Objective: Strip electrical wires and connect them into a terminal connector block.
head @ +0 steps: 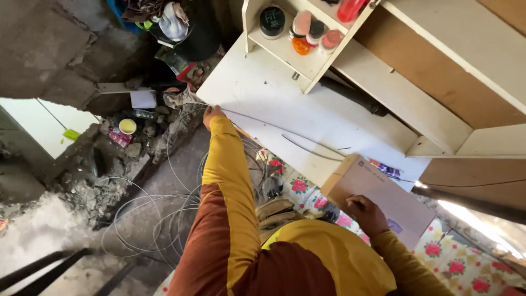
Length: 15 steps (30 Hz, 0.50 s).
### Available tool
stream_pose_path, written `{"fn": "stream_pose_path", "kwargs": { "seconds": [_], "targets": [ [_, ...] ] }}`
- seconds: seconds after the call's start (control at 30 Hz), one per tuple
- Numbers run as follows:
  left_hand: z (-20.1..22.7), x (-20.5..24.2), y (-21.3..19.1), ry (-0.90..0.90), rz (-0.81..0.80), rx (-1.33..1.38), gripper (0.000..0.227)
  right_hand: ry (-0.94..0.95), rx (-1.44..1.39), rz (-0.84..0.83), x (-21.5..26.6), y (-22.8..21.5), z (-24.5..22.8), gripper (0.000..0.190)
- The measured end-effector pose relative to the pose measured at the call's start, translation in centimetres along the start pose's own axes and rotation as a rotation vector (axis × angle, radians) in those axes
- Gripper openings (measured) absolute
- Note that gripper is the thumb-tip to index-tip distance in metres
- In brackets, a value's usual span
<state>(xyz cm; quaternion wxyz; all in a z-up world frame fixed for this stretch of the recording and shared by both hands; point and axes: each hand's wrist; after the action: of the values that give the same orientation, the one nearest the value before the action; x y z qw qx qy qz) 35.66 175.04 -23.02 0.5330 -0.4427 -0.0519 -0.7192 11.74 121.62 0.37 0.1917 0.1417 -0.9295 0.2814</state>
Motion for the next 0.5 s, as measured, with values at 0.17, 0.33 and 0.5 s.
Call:
{"fn": "stream_pose_path", "kwargs": {
  "seconds": [0.17,0.33,0.5],
  "targets": [
    [-1.7,-5.1,0.3,0.112,-0.097,0.288,0.021,0.170,-0.059,0.002,-0.5,0.0,-2.0,0.025],
    [0.3,-4.6,0.3,0.198,-0.155,0.454,0.028,0.244,-0.059,-0.024,-0.5,-0.3,-3.7,0.026],
    [11.1,20.1,-2.6,0.308,-0.753,0.371,0.030,0.127,-0.243,0.038,0.4,-1.5,-1.6,0.024]
  ]
}}
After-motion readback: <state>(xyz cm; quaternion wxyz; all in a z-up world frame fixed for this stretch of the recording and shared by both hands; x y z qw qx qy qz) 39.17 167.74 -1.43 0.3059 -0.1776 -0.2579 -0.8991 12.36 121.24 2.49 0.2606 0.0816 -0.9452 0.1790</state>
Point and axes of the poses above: each hand's wrist, its own x-axis away from the middle knuckle, its own y-axis out of the palm, z = x × y, and after that the axes turned 11 degrees about -y, right-handed
